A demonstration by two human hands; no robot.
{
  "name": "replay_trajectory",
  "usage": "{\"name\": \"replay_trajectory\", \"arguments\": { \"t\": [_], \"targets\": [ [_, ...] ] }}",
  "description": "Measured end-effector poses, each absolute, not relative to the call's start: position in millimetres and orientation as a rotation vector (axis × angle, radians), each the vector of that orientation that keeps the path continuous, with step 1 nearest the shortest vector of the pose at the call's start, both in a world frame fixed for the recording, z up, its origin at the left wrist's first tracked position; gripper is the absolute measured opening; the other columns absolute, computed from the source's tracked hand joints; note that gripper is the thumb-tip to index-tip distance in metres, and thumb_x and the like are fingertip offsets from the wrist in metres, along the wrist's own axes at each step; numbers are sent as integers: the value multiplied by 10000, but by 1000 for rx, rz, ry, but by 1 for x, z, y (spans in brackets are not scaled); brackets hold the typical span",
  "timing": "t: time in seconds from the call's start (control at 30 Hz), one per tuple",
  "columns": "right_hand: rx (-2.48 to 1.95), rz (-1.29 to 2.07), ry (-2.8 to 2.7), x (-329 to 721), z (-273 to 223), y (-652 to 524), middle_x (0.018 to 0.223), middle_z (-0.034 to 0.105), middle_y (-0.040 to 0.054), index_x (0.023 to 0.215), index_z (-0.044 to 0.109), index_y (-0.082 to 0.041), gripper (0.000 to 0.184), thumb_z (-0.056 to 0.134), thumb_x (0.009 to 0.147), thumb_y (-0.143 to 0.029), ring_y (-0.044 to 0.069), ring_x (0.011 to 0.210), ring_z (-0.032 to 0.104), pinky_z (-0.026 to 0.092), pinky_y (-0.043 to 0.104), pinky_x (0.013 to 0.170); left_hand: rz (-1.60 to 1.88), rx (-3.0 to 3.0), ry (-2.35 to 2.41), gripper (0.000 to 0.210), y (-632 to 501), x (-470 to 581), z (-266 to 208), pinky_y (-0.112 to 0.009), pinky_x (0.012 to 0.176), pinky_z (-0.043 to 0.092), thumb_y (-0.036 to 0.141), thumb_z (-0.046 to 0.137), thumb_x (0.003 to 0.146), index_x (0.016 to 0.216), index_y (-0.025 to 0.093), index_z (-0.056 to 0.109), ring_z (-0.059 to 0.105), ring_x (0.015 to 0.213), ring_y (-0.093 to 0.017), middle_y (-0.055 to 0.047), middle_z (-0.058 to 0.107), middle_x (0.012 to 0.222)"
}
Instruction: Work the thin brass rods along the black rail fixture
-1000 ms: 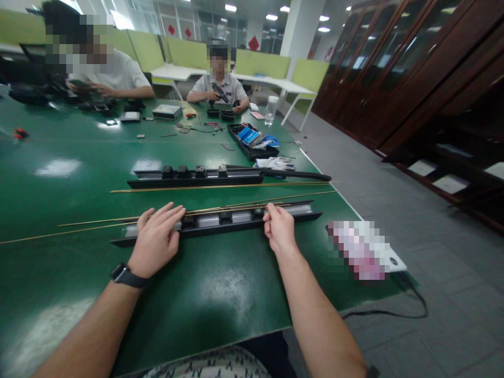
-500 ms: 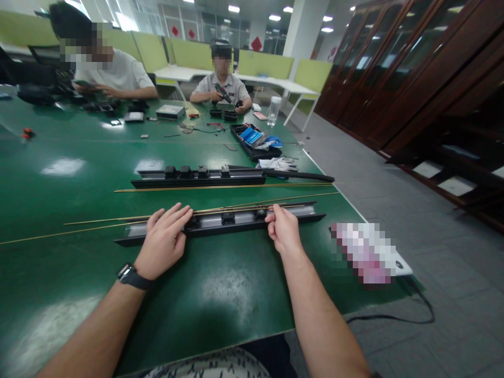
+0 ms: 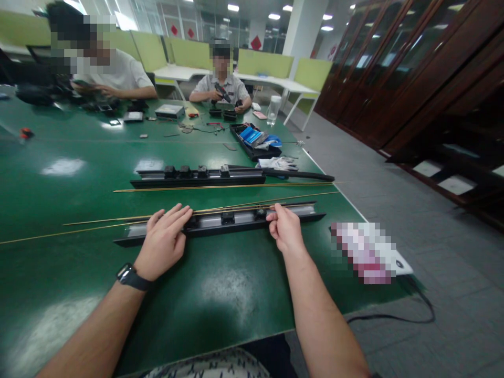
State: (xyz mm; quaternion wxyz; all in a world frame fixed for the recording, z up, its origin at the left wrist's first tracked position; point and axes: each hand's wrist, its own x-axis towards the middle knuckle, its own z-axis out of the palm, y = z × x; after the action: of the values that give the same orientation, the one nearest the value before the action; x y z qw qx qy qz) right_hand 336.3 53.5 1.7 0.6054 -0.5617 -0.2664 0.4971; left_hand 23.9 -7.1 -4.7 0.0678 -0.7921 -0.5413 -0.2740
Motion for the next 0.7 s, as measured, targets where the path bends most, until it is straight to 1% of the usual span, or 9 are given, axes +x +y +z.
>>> {"name": "replay_trajectory", "arguments": {
  "t": [0.07,0.17,0.3,0.4,0.53,0.6,0.7],
  "targets": [
    [-1292,1143,-616,336,2,54,533,607,-26,835,616,-153,219,698,886,-350,53,259,392,198,149,218,-827,-2391,-1637,631,-7,24,-4,-500,1192,262,72,431,838,1443,226,518,454,1433,-251,-71,563,1481],
    [-1289,1078,-556,341,1,56,528,588,-40,806,595,-166,229,704,882,-352,57,266,402,211,152,216,-826,-2392,-1631,623,-8,24,-4,-500,1188,272,63,422,836,1422,236,543,456,1432,-249,-68,563,1482],
    [-1293,1034,-499,345,1,58,526,586,-43,804,581,-175,217,667,908,-346,62,271,409,215,153,218,-816,-2392,-1621,628,-9,24,-3,-510,1184,284,56,430,825,1414,238,554,448,1437,-257,-72,564,1479],
    [-1291,1087,-537,342,0,56,538,608,-24,817,597,-164,214,657,913,-346,63,270,411,211,156,215,-818,-2397,-1615,639,-9,26,-3,-508,1188,284,49,427,821,1424,228,543,438,1445,-256,-76,552,1491],
    [-1275,1170,-626,338,0,54,555,621,-15,834,620,-156,222,719,869,-351,60,271,414,206,152,217,-822,-2400,-1613,636,-9,26,-2,-510,1193,278,47,421,823,1421,224,545,434,1448,-256,-75,545,1497],
    [-1275,1144,-601,340,0,55,546,604,-27,816,608,-163,229,731,860,-352,60,274,417,211,152,217,-820,-2403,-1614,644,-9,26,-3,-511,1192,279,46,424,819,1427,224,540,434,1448,-256,-75,541,1501],
    [-1285,1055,-506,346,2,58,530,577,-45,801,590,-173,220,694,891,-344,59,276,415,214,148,220,-825,-2411,-1609,665,-9,25,-3,-512,1192,283,42,432,810,1442,228,528,433,1448,-258,-75,542,1500]
  ]
}}
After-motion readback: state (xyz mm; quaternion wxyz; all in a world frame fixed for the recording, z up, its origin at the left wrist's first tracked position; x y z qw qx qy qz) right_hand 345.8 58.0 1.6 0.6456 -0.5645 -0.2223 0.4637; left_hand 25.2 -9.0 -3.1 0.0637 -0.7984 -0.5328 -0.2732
